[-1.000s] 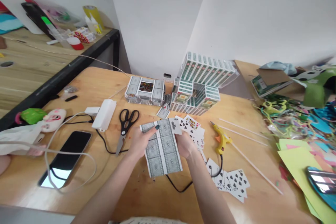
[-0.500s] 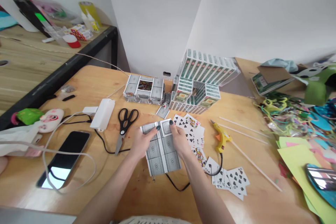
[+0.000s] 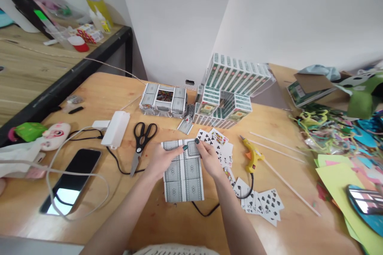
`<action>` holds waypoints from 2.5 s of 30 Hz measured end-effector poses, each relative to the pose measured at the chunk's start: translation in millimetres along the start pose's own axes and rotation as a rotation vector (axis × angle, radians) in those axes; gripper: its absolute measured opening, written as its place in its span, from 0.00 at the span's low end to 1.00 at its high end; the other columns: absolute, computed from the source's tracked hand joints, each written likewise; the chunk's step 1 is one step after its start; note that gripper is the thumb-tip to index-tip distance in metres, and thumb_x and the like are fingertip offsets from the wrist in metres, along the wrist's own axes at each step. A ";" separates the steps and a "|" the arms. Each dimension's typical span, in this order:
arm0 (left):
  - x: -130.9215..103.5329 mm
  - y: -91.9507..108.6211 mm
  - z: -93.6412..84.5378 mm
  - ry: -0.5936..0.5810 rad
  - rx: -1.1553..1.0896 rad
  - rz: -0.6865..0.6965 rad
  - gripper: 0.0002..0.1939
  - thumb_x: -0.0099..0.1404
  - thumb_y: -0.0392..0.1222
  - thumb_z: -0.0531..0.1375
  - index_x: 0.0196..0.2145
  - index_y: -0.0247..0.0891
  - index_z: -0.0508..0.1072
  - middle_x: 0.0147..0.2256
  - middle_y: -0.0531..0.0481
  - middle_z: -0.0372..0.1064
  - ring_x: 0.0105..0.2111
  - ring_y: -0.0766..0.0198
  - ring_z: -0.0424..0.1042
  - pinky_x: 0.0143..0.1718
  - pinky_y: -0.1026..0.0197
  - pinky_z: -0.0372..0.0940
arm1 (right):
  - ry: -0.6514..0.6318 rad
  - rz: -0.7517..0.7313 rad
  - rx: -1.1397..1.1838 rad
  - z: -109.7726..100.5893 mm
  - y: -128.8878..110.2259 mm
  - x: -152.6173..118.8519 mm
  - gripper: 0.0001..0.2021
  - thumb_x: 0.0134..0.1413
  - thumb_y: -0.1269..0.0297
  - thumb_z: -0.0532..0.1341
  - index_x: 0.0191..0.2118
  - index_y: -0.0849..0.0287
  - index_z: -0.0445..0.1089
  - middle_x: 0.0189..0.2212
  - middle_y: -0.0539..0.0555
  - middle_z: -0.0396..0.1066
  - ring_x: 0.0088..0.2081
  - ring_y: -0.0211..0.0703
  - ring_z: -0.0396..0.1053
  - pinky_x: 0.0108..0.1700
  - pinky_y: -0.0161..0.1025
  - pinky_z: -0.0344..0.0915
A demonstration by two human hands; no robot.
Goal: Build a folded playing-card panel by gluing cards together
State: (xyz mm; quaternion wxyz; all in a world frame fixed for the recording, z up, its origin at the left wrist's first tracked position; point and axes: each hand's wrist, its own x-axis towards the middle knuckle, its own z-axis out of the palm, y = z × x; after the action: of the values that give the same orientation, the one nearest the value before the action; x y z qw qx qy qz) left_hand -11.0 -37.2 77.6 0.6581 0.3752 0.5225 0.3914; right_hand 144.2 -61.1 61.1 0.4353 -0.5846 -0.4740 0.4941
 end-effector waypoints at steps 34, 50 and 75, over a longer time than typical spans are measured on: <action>10.0 -10.3 -5.0 -0.051 0.109 -0.031 0.17 0.49 0.45 0.67 0.37 0.38 0.77 0.40 0.47 0.77 0.43 0.53 0.74 0.44 0.55 0.67 | 0.224 0.068 0.107 14.0 31.4 -6.2 0.19 0.53 0.47 0.54 0.23 0.58 0.60 0.20 0.47 0.58 0.25 0.37 0.55 0.29 0.34 0.56; 6.2 -30.0 -33.7 -0.001 0.021 -0.102 0.22 0.46 0.48 0.69 0.39 0.35 0.77 0.42 0.41 0.76 0.43 0.49 0.74 0.46 0.50 0.67 | 0.296 0.072 -0.794 -53.4 42.7 36.0 0.22 0.40 0.67 0.63 0.47 0.57 0.69 0.44 0.60 0.64 0.40 0.51 0.68 0.42 0.43 0.63; 7.7 -21.5 -33.5 0.032 -0.181 -0.116 0.29 0.43 0.42 0.70 0.44 0.33 0.71 0.36 0.43 0.77 0.38 0.51 0.76 0.41 0.52 0.69 | 0.097 0.170 0.372 -7.7 -9.6 -4.7 0.17 0.41 0.51 0.67 0.31 0.59 0.67 0.14 0.49 0.70 0.15 0.43 0.68 0.19 0.39 0.66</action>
State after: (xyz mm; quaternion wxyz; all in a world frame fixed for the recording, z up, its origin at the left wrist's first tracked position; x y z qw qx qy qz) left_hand -40.2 -36.2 49.4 0.7024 0.2771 0.5163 0.4041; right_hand 150.4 -64.3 72.3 0.5149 -0.5549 -0.3023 0.5793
